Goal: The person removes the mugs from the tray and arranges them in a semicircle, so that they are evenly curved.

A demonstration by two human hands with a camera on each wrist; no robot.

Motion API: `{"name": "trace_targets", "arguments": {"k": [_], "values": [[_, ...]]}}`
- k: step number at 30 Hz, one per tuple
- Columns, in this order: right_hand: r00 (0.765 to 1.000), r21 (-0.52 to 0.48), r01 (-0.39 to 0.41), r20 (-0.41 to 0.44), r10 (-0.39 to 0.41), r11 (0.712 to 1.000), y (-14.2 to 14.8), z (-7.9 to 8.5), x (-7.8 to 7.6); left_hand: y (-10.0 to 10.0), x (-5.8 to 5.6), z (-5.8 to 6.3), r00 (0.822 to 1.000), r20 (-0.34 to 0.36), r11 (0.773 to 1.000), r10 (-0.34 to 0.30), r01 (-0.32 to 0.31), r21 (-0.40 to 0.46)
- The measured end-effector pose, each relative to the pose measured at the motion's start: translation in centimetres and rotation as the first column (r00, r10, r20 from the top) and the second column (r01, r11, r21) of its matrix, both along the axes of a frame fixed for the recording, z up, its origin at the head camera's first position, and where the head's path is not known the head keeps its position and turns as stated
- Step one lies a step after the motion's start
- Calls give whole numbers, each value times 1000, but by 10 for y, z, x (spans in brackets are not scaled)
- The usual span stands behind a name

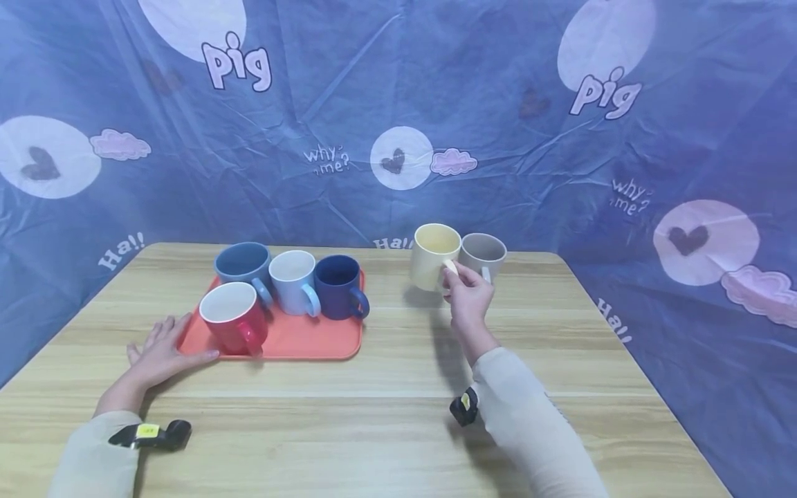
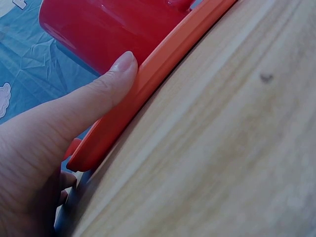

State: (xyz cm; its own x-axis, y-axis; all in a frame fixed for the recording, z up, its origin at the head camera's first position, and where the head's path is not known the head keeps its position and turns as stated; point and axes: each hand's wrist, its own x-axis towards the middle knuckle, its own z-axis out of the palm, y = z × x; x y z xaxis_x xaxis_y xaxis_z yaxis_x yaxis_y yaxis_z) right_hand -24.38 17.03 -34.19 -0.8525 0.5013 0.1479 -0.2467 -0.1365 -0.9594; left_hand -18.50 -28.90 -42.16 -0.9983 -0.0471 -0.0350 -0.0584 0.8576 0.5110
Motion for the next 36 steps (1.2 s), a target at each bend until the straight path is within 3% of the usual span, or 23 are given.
{"name": "trace_targets", "arguments": {"k": [3, 6, 7, 10, 13, 16, 24, 28, 31, 36], "values": [[1000, -25, -4, -16, 4, 1000, 4, -12, -9, -1, 1, -1, 1000, -4, 1000, -2, 2, 8], [997, -77, -64, -57, 59, 995, 17, -39, -30, -2, 2, -1, 1000, -10, 1000, -1, 1, 1], [996, -81, -68, -56, 64, 994, 17, -42, -32, -3, 2, -1, 1000, -12, 1000, 0, 0, -1], [997, -73, -58, -62, 54, 996, 16, -46, -36, -4, 2, 0, 1000, -13, 1000, 4, -4, -13], [999, -35, 0, -33, -1, 999, 5, -32, -26, -4, 2, 1, 1000, -9, 1000, 4, -4, -14], [1000, -18, 4, -24, -5, 1000, 8, -36, -29, -2, 3, 2, 1000, -4, 1000, 2, -2, -10], [998, 39, -37, -57, 39, 999, 36, -88, -67, -2, 3, 0, 1000, -14, 1000, 1, -1, 3], [997, 17, -45, -68, 46, 999, 31, -81, -59, -2, 4, -1, 1000, -12, 1000, 0, 0, 2], [998, -2, -41, -38, 41, 999, 22, -64, -44, 0, 4, -1, 1000, -5, 1000, 0, 0, 4], [1000, 13, -14, 7, 13, 1000, 16, -55, -32, 1, 5, 0, 1000, 1, 1000, -2, 2, 4]]}}
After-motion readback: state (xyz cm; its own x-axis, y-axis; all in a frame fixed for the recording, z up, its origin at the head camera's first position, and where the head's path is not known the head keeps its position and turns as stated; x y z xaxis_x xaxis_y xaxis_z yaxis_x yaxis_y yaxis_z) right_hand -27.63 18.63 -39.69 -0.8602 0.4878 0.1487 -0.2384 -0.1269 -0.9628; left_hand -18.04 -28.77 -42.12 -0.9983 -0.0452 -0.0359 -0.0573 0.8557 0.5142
